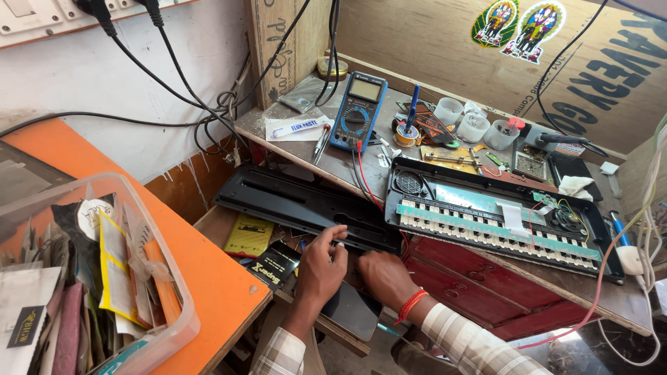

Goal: The person works on a disassembled keyboard at a cluttered electronics workbench. They use a multimeter to probe the keyboard's circuit board, then use a small tool to adjust components. Finally, they place the keyboard's outer casing back over the internal assembly.

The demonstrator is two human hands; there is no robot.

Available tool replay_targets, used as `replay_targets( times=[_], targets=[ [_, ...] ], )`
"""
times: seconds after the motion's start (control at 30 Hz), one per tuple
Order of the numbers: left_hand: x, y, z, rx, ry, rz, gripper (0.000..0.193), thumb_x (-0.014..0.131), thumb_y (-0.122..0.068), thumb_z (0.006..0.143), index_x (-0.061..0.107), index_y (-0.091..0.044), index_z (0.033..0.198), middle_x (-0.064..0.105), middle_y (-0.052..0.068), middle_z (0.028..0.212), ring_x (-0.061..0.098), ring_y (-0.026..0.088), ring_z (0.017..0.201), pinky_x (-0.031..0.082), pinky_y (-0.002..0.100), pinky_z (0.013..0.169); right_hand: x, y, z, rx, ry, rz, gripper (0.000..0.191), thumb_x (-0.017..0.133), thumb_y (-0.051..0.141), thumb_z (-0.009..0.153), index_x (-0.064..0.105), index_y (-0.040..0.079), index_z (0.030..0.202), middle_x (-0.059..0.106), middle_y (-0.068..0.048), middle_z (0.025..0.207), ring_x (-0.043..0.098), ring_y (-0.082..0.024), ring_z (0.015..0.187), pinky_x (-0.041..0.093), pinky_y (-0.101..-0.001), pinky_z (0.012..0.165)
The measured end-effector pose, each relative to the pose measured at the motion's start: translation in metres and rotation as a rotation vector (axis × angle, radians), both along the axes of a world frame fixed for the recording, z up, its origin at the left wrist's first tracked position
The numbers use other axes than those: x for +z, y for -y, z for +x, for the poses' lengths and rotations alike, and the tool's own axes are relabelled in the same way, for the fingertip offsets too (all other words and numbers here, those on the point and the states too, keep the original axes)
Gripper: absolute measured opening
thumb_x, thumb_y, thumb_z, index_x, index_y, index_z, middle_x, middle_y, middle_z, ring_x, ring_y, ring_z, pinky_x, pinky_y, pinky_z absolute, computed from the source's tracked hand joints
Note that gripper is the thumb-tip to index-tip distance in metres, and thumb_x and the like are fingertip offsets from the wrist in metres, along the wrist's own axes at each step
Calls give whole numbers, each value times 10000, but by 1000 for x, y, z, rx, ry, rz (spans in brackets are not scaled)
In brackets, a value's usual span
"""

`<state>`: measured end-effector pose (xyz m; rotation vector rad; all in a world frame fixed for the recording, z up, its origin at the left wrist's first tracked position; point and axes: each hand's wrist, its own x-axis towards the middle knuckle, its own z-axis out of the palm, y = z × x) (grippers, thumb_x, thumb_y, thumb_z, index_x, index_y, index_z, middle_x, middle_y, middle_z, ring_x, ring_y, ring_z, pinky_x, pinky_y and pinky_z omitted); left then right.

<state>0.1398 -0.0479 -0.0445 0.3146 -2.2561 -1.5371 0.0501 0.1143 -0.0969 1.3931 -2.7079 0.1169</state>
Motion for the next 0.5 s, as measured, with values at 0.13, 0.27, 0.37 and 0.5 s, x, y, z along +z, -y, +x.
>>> replay_targets(
  times=[0.13, 0.27, 0.37, 0.5],
  targets=[
    [-3, 2, 0, 40, -10, 14, 343, 581, -110, 908, 675, -81, 1237, 767, 49, 1105, 751, 177, 811, 597, 333, 700, 6, 2, -1, 28, 9, 12, 139, 697, 156, 852, 656, 29, 811, 689, -189, 880, 695, -364, 788, 570, -464, 647],
    [-4, 0, -2, 55, -73, 6, 255, 602, -102, 915, 724, -69, 1136, 787, 59, 1013, 759, 168, 817, 591, 320, 729, 29, 0, 8, -23, 87, -38, 68, 681, 118, 850, 685, 51, 854, 711, -176, 879, 704, -368, 818, 567, -469, 674],
    [-2, -5, -2, 19, -81, -18, 199, 651, -109, 911, 757, -63, 1073, 789, 64, 965, 756, 172, 805, 592, 325, 707, 58, -8, 13, 59, 82, -386, 134, 710, 97, 762, 733, 47, 883, 728, -165, 853, 708, -352, 791, 558, -450, 663],
    [5, -24, -5, -116, -151, 23, 198, 742, -93, 865, 781, -46, 1053, 786, 68, 942, 770, 174, 813, 592, 309, 691, 91, -24, 18, -133, 421, -731, 118, 745, 99, 806, 754, 28, 899, 712, -92, 696, 678, -141, 608, 523, -313, 562]
  ],
)
